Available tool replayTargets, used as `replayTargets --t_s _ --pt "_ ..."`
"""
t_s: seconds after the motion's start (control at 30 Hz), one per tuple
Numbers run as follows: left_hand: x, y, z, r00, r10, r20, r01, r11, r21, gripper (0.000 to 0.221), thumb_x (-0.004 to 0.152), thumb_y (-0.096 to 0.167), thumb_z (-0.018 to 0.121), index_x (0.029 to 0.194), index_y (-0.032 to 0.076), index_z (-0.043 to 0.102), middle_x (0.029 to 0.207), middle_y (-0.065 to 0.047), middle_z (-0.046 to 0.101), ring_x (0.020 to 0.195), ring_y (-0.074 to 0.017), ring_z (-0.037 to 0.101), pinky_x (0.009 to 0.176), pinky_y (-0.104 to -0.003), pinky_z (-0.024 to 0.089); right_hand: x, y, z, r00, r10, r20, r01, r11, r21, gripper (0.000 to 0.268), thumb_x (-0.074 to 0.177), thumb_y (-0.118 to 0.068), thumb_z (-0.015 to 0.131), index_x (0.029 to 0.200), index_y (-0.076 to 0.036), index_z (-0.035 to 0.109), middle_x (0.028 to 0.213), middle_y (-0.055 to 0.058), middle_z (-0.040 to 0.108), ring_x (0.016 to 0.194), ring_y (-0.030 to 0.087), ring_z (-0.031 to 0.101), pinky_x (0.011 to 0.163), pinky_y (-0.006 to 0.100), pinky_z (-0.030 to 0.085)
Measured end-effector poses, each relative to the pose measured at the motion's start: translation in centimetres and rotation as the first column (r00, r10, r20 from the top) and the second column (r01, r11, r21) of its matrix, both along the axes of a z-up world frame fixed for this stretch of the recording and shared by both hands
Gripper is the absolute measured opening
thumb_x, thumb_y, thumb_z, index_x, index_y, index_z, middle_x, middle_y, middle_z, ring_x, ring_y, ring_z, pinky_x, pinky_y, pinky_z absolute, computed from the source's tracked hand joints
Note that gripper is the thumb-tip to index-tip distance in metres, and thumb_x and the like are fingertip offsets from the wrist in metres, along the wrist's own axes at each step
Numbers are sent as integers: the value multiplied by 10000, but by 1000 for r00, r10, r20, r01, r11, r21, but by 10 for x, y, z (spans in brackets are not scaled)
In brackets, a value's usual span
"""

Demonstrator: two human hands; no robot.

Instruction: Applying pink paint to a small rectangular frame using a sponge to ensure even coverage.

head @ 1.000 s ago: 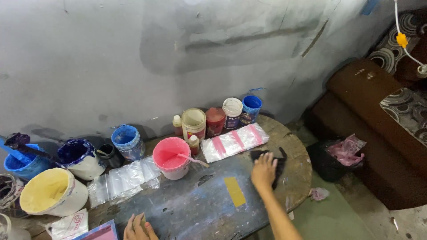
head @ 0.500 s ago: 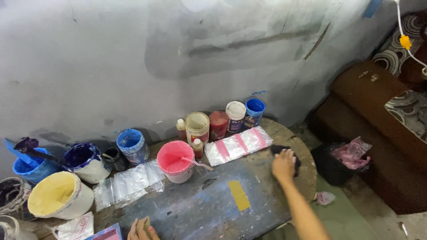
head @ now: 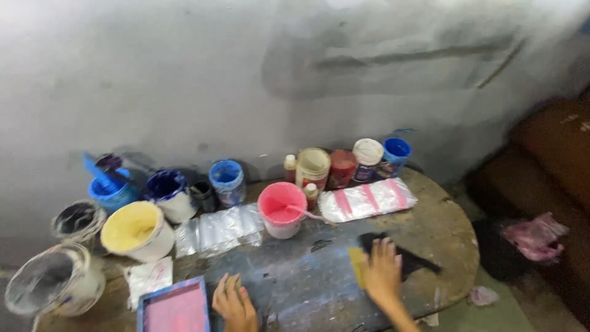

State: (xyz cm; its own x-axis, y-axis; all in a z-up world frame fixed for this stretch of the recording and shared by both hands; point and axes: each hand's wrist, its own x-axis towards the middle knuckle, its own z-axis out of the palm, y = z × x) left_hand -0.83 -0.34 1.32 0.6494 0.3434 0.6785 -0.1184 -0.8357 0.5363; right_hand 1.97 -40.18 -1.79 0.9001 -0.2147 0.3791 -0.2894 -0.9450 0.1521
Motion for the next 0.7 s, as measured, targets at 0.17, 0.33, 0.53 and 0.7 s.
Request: replayTargets --t_s 0.17,0.33,0.53,0.7 --pt "-12 0 25 998 -47 -41 43 994 -100 375 1073 280 398 1283 96 648 1404 -155 597 1329 -314 526 1175 -432 316 -7 143 14 906 420 -55 -384 870 308 747 1001 -540 452 1568 -71 323 1667 217 234 1534 376 236 1213 549 207" --pt "-19 -1 35 996 -49 -77 32 979 -202 380 1075 254 387 1331 103 625 1435 -153 570 1349 -316 502 1168 -454 309 12 246 57 754 656 8 -598 682 421 704 1047 -501 452 1539 -4 371 1639 245 280 1508 397 266 1202 523 214" --pt "-20 -2 38 980 -59 -190 -9 942 -336 412 1071 287 393 1349 86 620 1462 -137 537 1370 -310 462 1167 -475 305 -1 275 98 601 799 -25 -646 504 573 654 1095 -453 339 1575 -9 319 1665 233 202 1538 391 169 1226 512 137" --pt "-21 -2 42 971 -63 -231 -27 929 -370 430 1067 315 379 1363 114 619 1472 -126 541 1369 -319 451 1153 -479 325 -48 234 100 473 878 -69 -679 413 607 608 1079 -422 518 1605 -177 340 1681 93 242 1533 280 226 1188 475 223"
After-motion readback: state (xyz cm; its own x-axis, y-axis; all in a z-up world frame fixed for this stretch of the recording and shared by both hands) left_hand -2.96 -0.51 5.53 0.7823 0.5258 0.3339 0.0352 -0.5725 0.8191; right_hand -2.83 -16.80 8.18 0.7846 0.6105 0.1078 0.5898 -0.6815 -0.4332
